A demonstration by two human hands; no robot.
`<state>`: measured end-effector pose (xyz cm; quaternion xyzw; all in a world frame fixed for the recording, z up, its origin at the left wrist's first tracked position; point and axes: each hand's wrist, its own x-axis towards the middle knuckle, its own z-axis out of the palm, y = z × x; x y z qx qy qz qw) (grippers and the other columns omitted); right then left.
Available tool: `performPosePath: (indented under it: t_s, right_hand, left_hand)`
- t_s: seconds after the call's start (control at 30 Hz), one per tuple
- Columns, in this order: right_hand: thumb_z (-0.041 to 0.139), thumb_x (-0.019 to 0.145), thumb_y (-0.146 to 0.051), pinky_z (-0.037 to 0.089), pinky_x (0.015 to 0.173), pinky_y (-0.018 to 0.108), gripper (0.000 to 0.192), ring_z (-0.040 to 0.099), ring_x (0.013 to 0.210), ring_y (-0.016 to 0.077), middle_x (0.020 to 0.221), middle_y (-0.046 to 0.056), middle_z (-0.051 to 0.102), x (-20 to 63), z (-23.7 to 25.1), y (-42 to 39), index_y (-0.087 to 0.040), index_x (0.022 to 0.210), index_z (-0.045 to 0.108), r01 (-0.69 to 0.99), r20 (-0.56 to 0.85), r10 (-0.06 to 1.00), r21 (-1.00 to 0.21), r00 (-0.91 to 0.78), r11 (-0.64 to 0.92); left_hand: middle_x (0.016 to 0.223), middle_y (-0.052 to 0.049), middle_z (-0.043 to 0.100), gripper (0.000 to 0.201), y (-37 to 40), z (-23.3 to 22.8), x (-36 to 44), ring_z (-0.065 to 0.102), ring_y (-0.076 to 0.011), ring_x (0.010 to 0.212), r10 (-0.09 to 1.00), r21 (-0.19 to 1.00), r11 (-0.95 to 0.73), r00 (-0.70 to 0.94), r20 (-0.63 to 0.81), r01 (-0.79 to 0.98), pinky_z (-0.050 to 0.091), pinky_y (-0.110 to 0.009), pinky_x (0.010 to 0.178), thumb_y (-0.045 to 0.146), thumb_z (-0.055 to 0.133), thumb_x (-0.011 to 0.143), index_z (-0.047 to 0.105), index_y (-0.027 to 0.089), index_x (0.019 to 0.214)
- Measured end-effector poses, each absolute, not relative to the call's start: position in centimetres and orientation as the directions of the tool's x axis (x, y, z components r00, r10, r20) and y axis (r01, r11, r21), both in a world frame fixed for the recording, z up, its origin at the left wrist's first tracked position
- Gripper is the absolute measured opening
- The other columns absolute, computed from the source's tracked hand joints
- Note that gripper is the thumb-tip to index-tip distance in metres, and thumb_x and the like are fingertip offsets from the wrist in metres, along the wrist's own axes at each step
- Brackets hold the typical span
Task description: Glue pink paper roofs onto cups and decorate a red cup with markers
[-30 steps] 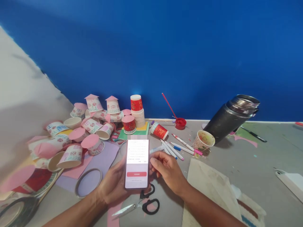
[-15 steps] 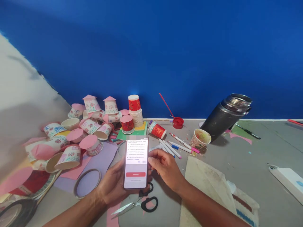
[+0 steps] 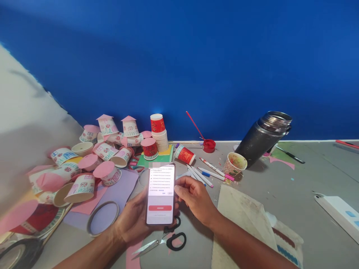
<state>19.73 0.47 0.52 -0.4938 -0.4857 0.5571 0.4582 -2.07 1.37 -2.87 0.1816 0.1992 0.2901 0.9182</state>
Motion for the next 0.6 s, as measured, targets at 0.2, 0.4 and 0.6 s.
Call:
performPosePath:
  t_s: [0.2, 0.4, 0.6]
  right_hand:
    - [0.077, 0.081, -0.063, 0.041, 0.053, 0.026, 0.045, 0.058, 0.063, 0.0153, 0.070, 0.000, 0.064, 19.9, 0.4, 0.5, -0.019, 0.092, 0.071, -0.010, -0.097, 0.992, -0.995, -0.087, -0.098]
    - [0.061, 0.101, -0.041, 0.052, 0.066, 0.030, 0.025, 0.064, 0.074, 0.0174, 0.086, 0.005, 0.072, 20.5, -0.2, 0.2, -0.021, 0.100, 0.075, 0.296, 0.337, 0.936, -0.908, 0.102, 0.295]
    - [0.057, 0.103, -0.013, 0.054, 0.066, 0.029, 0.030, 0.064, 0.076, 0.0157, 0.095, 0.007, 0.066, 21.0, -0.7, 0.0, -0.024, 0.124, 0.075, 0.631, 0.798, 0.581, -0.371, -0.157, 0.681]
  left_hand:
    - [0.142, -0.024, 0.070, 0.066, 1.3, -2.8, -2.0, 0.070, -0.0397, 0.126, 0.604, 0.432, 0.767, 0.759, -0.241, -0.473, 0.048, -0.060, 0.108, 0.059, 0.040, 0.108, 0.063, 0.012, 0.148]
    - [0.140, -0.024, 0.070, 0.070, 1.3, -2.7, -2.0, 0.070, -0.0400, 0.124, 0.609, 0.420, 0.775, 0.734, -0.301, -0.472, 0.044, -0.064, 0.111, 0.062, 0.044, 0.106, 0.061, 0.009, 0.149]
    - [0.139, -0.024, 0.071, 0.068, 1.2, -2.7, -2.0, 0.069, -0.0413, 0.127, 0.605, 0.422, 0.769, 0.759, -0.239, -0.480, 0.046, -0.065, 0.111, 0.061, 0.042, 0.108, 0.063, 0.010, 0.146]
